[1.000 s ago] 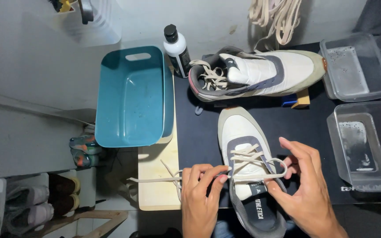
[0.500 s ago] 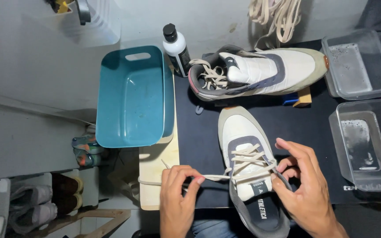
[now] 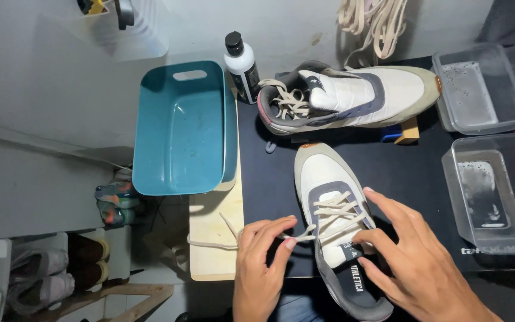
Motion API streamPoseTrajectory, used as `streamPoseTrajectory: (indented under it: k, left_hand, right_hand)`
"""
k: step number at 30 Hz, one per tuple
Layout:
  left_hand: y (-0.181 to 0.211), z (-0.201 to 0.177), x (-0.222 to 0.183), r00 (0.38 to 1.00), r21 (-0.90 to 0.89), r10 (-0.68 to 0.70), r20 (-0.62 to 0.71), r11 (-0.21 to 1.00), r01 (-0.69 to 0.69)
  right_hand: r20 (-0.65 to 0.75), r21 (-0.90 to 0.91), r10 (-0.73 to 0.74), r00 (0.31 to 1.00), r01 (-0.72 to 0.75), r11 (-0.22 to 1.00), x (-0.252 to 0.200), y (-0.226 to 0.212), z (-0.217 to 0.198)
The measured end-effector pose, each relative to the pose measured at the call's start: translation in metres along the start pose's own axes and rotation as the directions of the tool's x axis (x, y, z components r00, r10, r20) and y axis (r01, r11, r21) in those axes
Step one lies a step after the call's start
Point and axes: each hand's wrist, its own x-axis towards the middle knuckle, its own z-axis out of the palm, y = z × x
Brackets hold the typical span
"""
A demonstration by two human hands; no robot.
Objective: Finishing the lacing process on a white sneaker by threading laces through the eyelets and adjusting them.
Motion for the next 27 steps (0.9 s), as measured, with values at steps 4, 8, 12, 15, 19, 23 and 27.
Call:
streamPoseTrajectory:
  k: [4,8,12,15,19,23,27]
  left_hand:
    - [0.003,0.019,0.005,0.996,0.134,-0.073,-0.047,0.988,0.079]
    - [-0.001,0.025,0.008,0.982,0.162,-0.189,-0.024,0.968,0.19]
    - [-0.002,0.026,0.012,0.997,0.139,-0.076,0.035,0.988,0.07]
    - [-0.007,0.029,0.011,0.994,0.109,-0.093,0.063,0.99,0.086]
    - [-0.014,0.022,0.008,0.989,0.107,-0.114,0.09,0.989,0.104]
    - [-0.019,-0.003,0.008,0.998,0.2,0.066,0.015,0.977,-0.068]
    - [-0.021,-0.034,0.004,0.989,0.354,0.111,-0.099,0.933,-0.069]
  right_hand:
    - [-0.164,-0.168,-0.169,0.972,0.142,0.976,0.007,-0.012,-0.004]
    - [-0.28,-0.15,-0.252,0.926,0.217,0.965,0.01,-0.018,-0.013]
    - [-0.418,-0.166,-0.238,0.877,0.184,0.969,0.013,-0.022,-0.017]
    - [-0.336,-0.128,-0.323,0.885,0.297,0.946,0.011,-0.015,-0.019]
    - [-0.232,-0.083,-0.331,0.915,0.32,0.944,0.005,0.001,-0.021]
    - [-0.213,0.041,-0.209,0.954,0.223,0.974,-0.002,0.013,-0.016]
    - [-0.199,0.112,-0.1,0.975,0.124,0.986,-0.009,0.02,-0.01]
